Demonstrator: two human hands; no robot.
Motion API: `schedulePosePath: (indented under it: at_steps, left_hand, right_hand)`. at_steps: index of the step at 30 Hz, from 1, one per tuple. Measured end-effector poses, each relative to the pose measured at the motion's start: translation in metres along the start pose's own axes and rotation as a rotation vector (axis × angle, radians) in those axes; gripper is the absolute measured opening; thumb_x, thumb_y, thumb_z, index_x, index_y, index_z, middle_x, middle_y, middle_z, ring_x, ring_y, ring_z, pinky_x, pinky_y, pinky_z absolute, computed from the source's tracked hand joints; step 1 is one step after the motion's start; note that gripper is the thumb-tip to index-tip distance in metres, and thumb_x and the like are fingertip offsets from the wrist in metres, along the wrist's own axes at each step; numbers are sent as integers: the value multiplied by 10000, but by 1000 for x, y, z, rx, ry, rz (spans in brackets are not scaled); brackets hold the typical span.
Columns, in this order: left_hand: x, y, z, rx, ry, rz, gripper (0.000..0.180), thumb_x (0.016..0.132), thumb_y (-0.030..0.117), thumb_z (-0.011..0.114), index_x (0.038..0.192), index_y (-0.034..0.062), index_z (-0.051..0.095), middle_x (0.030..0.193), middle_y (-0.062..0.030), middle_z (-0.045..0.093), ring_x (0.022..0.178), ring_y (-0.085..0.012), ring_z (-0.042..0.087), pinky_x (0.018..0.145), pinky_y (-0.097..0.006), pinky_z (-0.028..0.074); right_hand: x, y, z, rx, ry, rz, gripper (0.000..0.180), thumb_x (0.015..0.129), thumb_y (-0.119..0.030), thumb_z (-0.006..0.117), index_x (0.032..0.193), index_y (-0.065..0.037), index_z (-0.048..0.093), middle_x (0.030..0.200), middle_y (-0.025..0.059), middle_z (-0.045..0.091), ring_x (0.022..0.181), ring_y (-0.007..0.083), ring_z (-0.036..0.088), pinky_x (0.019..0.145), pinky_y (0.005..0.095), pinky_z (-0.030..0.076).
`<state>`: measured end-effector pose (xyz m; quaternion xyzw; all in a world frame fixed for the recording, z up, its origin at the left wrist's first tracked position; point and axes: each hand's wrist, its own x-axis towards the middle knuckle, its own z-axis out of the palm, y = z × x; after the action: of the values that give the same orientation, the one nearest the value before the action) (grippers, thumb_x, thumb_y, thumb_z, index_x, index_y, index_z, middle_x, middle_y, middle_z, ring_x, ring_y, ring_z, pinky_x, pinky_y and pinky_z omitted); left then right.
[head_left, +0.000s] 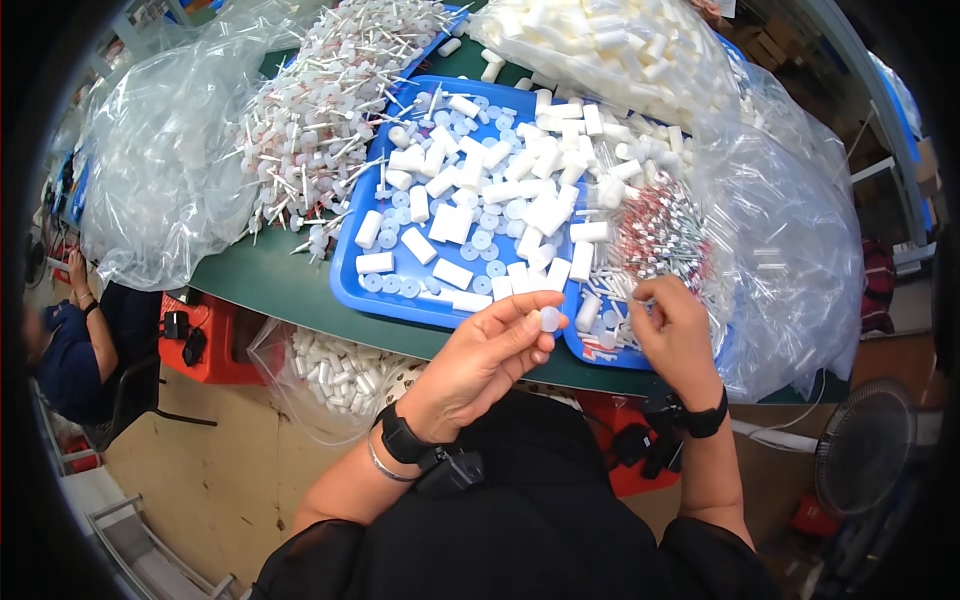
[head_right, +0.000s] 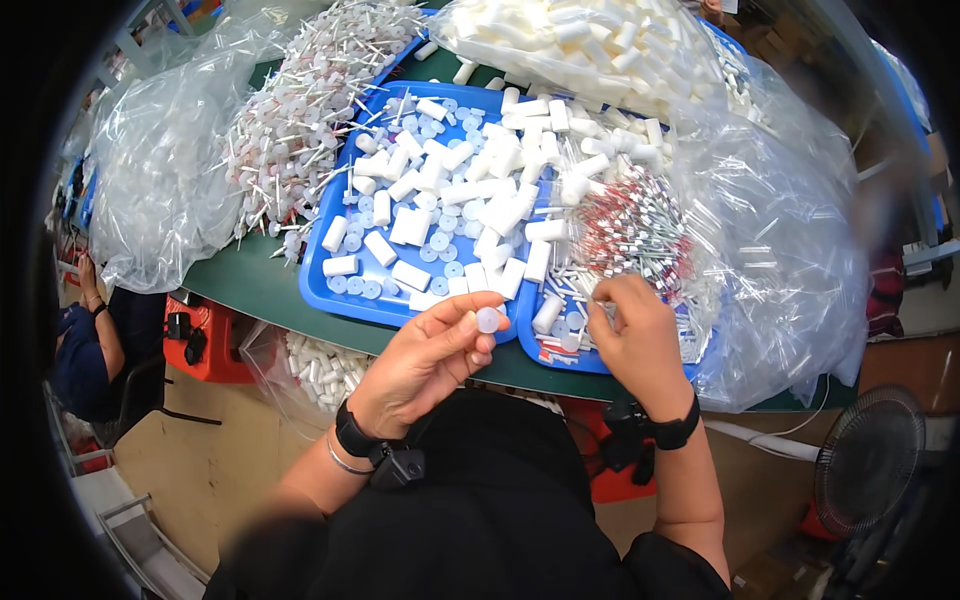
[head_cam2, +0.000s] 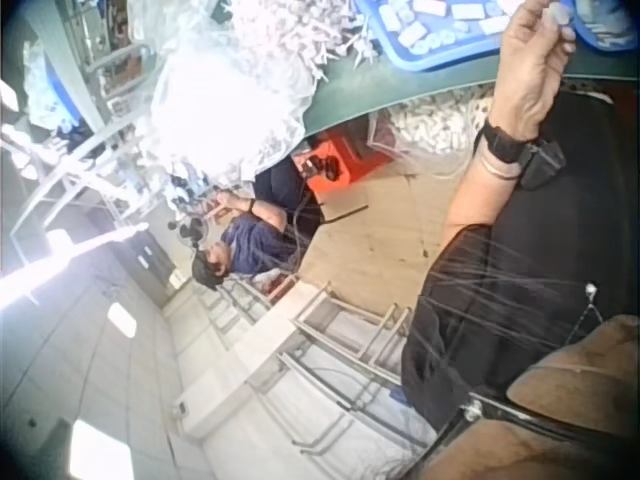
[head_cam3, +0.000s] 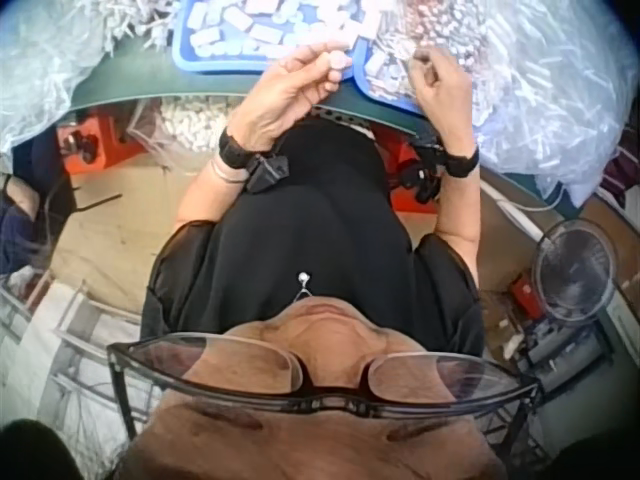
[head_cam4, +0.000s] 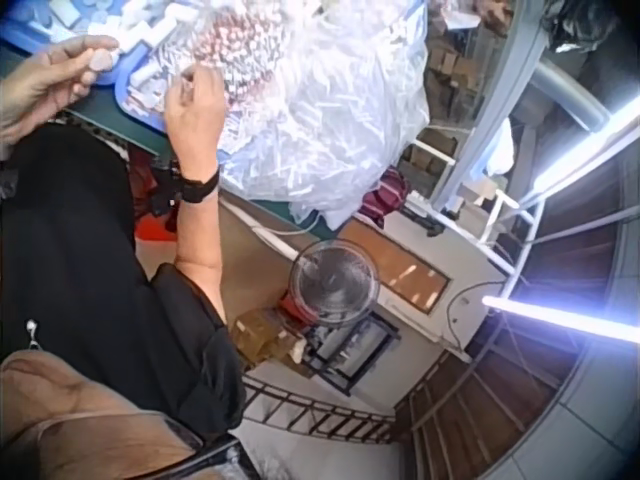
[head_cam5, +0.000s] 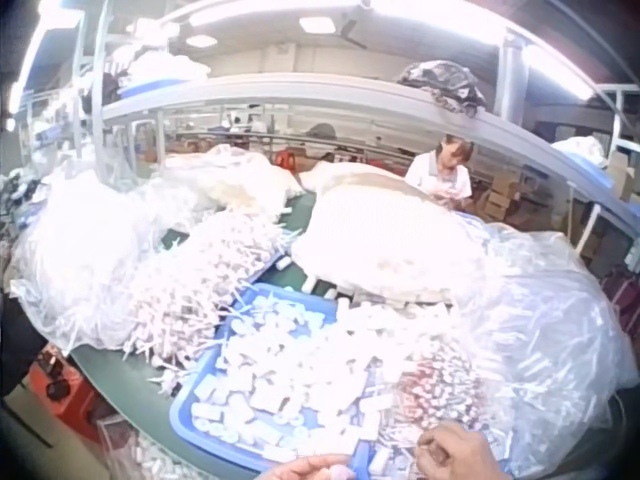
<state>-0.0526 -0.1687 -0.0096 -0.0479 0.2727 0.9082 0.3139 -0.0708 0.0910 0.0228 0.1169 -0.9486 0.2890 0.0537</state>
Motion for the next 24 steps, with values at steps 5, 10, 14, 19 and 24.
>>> schedulePosePath:
  at_steps: [5,10,14,19,24]
  left_hand:
    - [11,-13,4,-52,-50,-75,393,1063,210,575,1400,9,547,1081,-28,660,963,-87,615,868,-246,510]
    - [18,-19,8,-164,-87,-111,403,1066,208,563,1398,-15,518,1115,-54,655,967,-97,624,867,-250,524]
    - [20,-22,9,-233,-109,-127,392,1066,201,560,1385,-20,512,1114,-61,650,967,-108,628,864,-255,536]
    - [20,-23,8,-205,-85,-117,425,1075,262,548,1389,-24,527,1091,-36,665,968,-92,630,876,-250,520]
    - [20,-22,7,-246,-59,-125,389,1064,196,564,1383,-21,509,1120,-72,660,957,-109,634,865,-255,538]
  right_hand:
    - [-7,-3,-2,579,102,223,178,947,-22,680,1115,30,653,993,84,718,786,94,656,675,238,512]
    - [-12,-21,-1,1102,69,210,181,956,19,657,1135,43,639,1088,165,722,933,206,730,748,281,580]
    - [-13,-33,3,1096,18,202,143,974,9,642,1112,44,629,1096,180,720,957,225,738,785,293,600]
    - [-14,-32,7,1002,34,213,135,994,-12,623,1118,43,625,1096,183,720,952,220,741,790,298,604]
    - [-17,-36,6,895,66,186,151,997,-11,628,1136,49,627,1107,165,723,974,211,738,829,296,601]
